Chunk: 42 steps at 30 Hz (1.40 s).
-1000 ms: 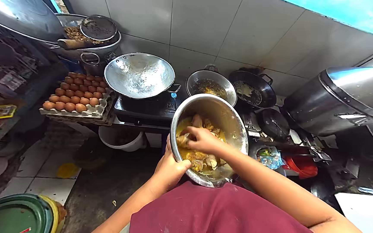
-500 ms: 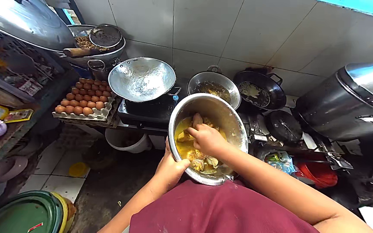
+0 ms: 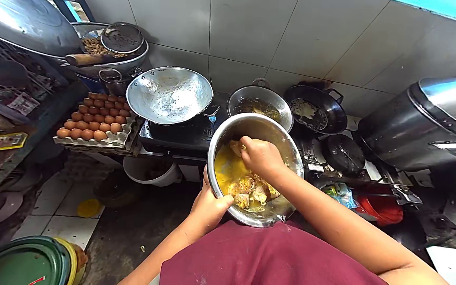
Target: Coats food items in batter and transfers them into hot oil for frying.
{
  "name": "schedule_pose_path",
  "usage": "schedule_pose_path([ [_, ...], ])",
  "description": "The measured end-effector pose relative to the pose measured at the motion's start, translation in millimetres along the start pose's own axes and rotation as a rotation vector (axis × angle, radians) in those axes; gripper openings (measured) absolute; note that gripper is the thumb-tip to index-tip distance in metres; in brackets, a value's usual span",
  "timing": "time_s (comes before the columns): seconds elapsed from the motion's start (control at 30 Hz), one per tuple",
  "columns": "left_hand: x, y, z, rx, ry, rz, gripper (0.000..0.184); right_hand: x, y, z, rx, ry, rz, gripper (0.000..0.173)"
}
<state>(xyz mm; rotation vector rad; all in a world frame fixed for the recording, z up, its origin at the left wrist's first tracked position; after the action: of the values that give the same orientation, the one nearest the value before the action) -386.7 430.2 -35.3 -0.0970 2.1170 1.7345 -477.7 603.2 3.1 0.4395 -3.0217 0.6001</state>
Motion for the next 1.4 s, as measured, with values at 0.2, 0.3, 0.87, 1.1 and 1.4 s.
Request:
schedule_pose_path([
  [0.2, 5.9, 0.1, 3.8, -0.036, -0.008, -0.011, 0.104, -9.5, -4.2, 25.3, 0.166, -0.306, 0.096, 0.031],
  [0.3, 8.8, -1.5, 5.7, -0.109, 0.010, -0.023, 0.105, -25.2, -7.8, 26.1, 0.200, -0.524, 0.072, 0.033],
  [0.87, -1.0, -5.3, -0.7, -0.181, 0.317, -0.085, 0.090, 9.8, 182.6, -85.1, 0.439, 0.007, 0.461, 0.028],
  [1.1, -30.5, -5.6, -6.4, -0.190, 0.479, -0.122, 0.077, 76.5, 254.8, -7.5, 0.040, -0.234, 0.557, 0.034],
  [1.4, -40.0, -8.4, -22.5, -0.208, 0.452, -0.158, 0.095, 75.6, 233.4, -27.0, 0.063, -0.086, 0.365, 0.036],
])
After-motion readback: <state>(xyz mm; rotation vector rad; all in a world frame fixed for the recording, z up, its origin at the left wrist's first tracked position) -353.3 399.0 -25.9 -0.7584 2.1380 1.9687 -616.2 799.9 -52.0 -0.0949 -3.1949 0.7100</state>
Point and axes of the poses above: each hand's wrist, its own x-axis towards the middle knuckle, its own z-axis out of the palm, y = z × x, the point moved 3 cm from there along x, towards the middle knuckle, and after that the axes turned 8 degrees about x, right-handed, at the moved point
